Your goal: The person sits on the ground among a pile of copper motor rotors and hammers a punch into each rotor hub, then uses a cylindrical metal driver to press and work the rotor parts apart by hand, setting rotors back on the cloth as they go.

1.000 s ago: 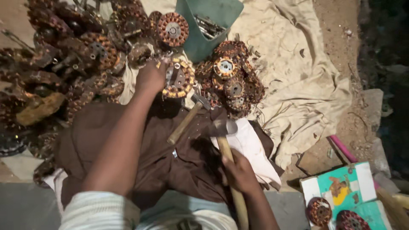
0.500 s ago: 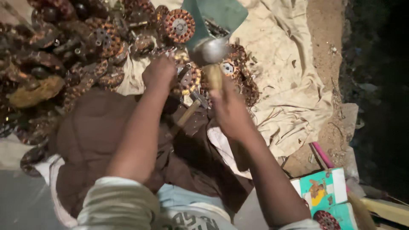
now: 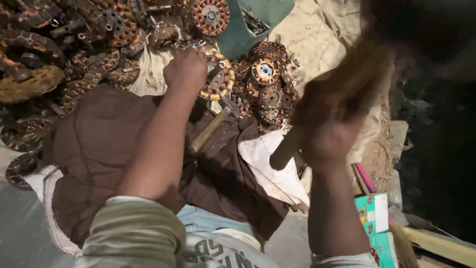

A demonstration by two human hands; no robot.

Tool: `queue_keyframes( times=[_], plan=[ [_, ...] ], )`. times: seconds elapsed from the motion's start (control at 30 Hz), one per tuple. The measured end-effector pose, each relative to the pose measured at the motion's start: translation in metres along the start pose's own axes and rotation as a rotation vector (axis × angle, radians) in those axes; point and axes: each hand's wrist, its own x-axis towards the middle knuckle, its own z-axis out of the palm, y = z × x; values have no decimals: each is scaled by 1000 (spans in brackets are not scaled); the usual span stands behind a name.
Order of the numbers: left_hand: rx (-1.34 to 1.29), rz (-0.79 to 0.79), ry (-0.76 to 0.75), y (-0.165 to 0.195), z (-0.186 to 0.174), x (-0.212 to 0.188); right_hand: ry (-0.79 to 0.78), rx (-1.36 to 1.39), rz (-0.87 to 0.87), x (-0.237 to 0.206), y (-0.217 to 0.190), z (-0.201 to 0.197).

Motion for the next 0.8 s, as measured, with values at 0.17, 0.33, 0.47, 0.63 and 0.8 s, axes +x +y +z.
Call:
queue_keyframes(
  times=[0.17,0.33,0.47,0.63,0.8],
  plan=[
    [-57,-4,-53,-4,8,3,-338,-189,529,0,45,33],
    [-24,39,-14,-4,3,3,-102,185,616,12,-11,6],
    [-51,-24,-5,-3,2,1,179,197,211,2,-16,-14],
    [-50,55,151,-10,18,4,-46,-69,93,-10,46,12],
    [-109,-31,55,-6,12,10,-258,82,648,18,35,34]
  ],
)
